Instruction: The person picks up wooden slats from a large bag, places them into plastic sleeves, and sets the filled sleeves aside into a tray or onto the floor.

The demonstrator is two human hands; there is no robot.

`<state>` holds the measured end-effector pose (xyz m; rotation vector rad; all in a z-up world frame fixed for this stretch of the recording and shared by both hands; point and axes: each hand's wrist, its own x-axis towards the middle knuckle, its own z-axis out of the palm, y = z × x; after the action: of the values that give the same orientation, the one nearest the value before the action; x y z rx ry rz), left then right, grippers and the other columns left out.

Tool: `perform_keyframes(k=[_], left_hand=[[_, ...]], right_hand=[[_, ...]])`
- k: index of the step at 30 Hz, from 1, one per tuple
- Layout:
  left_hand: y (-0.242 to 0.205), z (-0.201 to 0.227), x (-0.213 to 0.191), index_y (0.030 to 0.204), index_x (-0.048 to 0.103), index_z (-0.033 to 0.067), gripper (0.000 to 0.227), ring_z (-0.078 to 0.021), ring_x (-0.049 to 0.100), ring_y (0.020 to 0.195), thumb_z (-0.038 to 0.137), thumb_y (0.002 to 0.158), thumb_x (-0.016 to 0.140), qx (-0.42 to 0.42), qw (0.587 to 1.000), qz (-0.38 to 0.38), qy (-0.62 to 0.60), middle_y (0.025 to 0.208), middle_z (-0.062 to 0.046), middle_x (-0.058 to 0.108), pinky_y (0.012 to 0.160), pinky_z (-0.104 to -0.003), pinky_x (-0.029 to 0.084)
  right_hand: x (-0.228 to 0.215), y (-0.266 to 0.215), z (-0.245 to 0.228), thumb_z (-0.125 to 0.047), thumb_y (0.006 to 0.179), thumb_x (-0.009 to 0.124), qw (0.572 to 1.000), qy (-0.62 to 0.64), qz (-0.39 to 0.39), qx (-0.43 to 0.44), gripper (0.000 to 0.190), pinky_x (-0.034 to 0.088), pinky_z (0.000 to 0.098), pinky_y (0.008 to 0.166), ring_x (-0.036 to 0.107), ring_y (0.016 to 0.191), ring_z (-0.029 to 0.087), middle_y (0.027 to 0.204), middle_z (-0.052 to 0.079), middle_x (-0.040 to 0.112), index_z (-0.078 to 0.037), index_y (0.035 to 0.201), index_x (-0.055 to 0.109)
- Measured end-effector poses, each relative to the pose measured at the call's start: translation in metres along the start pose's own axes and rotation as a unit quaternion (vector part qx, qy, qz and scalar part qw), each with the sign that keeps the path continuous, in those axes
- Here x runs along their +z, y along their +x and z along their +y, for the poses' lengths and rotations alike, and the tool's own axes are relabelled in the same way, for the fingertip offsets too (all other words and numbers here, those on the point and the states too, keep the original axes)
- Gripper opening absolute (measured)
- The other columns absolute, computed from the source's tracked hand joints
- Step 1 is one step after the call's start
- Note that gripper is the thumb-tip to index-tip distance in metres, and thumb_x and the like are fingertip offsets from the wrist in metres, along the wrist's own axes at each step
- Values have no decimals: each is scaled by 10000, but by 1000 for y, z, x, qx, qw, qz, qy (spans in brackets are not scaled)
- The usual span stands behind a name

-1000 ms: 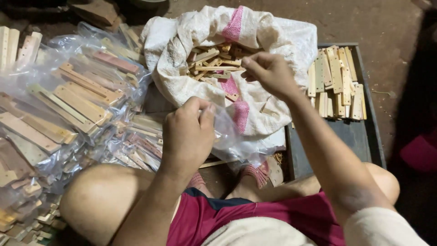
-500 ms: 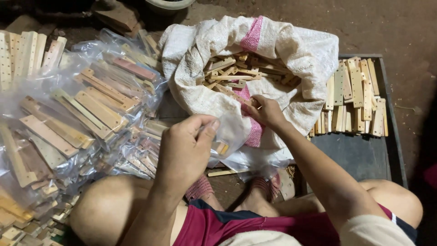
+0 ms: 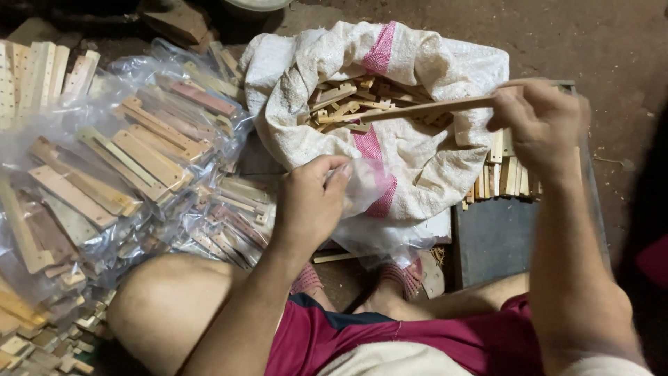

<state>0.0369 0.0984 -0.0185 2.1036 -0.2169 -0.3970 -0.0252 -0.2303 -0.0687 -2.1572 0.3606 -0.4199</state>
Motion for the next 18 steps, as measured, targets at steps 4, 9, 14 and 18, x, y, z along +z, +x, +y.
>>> perform_keyframes(k=[4, 9, 14, 18], left_hand=[[12, -9, 12, 1065, 747, 56, 169, -115, 602, 473, 115, 951, 637, 67, 997, -33, 36, 740, -55, 750, 408, -256, 482], [12, -8, 24, 1078, 736, 49, 178, -100, 583, 447, 133, 960, 632, 102, 993, -15, 50, 693, -52, 727, 369, -254, 464], [9, -3, 33, 988, 738, 37, 146, -91, 528, 420, 121, 976, 619, 170, 985, -22, -25, 626, -26, 660, 329, -251, 385], [1, 3, 29, 1061, 727, 49, 161, -61, 472, 417, 96, 996, 588, 191, 978, -40, -70, 663, -17, 652, 302, -218, 359]], right_hand=[[-86, -27, -44, 27, 1211, 458, 980, -70, -78, -170, 305, 545, 378, 612, 668, 812, 377, 995, 356, 634, 302, 1312, 542], [-62, -43, -135, 88, 988, 650, 957, -171, -150, -181, 310, 497, 314, 371, 600, 481, 284, 882, 345, 670, 303, 1210, 637], [15, -40, -131, -307, 835, 840, 921, -177, -155, -311, 365, 549, 518, 938, 562, 1251, 453, 1388, 306, 639, 11, 1007, 790], [59, -42, -113, -338, 866, 773, 890, -254, -227, -302, 278, 437, 609, 1076, 438, 1350, 487, 1398, 252, 590, -101, 1011, 792]])
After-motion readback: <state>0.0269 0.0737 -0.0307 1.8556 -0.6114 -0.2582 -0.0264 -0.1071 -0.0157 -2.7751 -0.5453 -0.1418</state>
